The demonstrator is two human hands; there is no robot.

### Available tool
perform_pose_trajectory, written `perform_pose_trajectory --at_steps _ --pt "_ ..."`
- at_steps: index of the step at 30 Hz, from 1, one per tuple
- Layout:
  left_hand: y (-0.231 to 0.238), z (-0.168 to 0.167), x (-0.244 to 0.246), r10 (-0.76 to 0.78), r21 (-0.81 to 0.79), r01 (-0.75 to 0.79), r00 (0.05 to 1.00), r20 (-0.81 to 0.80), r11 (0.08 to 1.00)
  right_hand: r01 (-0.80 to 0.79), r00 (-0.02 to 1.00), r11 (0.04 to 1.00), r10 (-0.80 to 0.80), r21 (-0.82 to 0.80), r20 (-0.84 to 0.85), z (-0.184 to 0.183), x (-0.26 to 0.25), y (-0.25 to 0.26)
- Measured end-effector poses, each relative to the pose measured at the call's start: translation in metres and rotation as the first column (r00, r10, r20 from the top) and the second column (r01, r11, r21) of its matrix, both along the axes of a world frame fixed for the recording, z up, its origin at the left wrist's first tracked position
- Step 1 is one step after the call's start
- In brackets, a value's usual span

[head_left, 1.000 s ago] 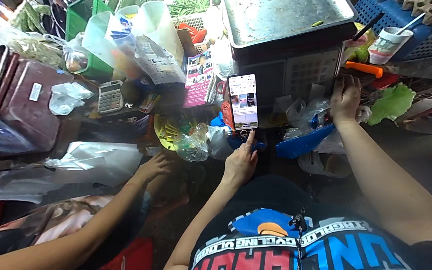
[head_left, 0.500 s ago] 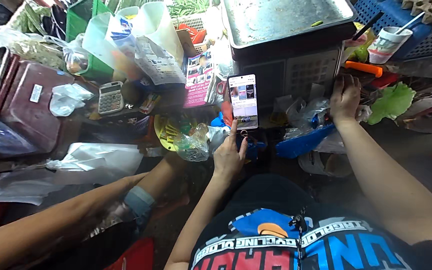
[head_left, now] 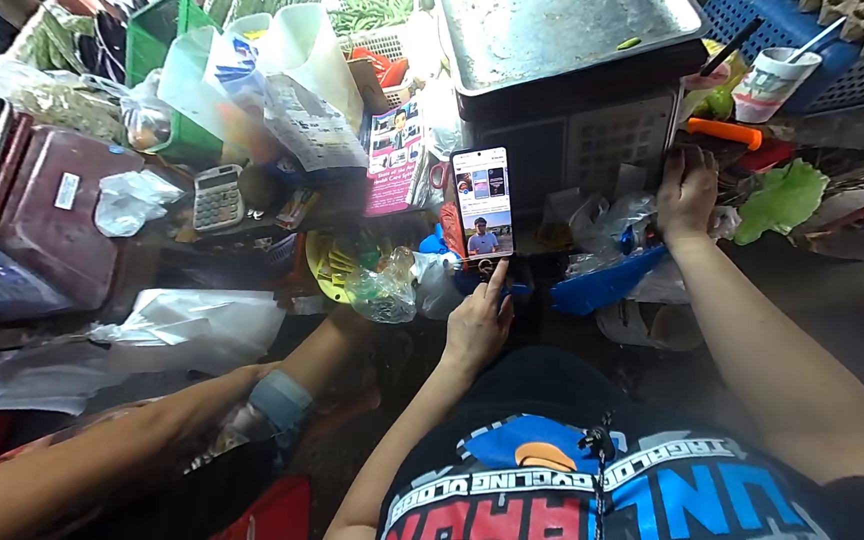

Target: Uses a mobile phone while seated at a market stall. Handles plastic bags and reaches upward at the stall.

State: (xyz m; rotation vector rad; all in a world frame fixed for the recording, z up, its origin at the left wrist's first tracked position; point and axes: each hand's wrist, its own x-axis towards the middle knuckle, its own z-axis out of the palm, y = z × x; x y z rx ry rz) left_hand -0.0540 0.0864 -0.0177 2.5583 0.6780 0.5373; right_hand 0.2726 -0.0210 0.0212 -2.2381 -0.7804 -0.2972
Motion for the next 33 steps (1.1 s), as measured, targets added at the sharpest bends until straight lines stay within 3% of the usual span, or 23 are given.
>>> perform_pose_trajectory --at_steps 33 --pt "-0.0033 -0.0045 -0.0051 0.02 0.004 -0.02 1.0 0.005 1.0 0.011 1.0 1.0 -0.011 -0.006 -0.018 0.0008 -0.0013 0.0"
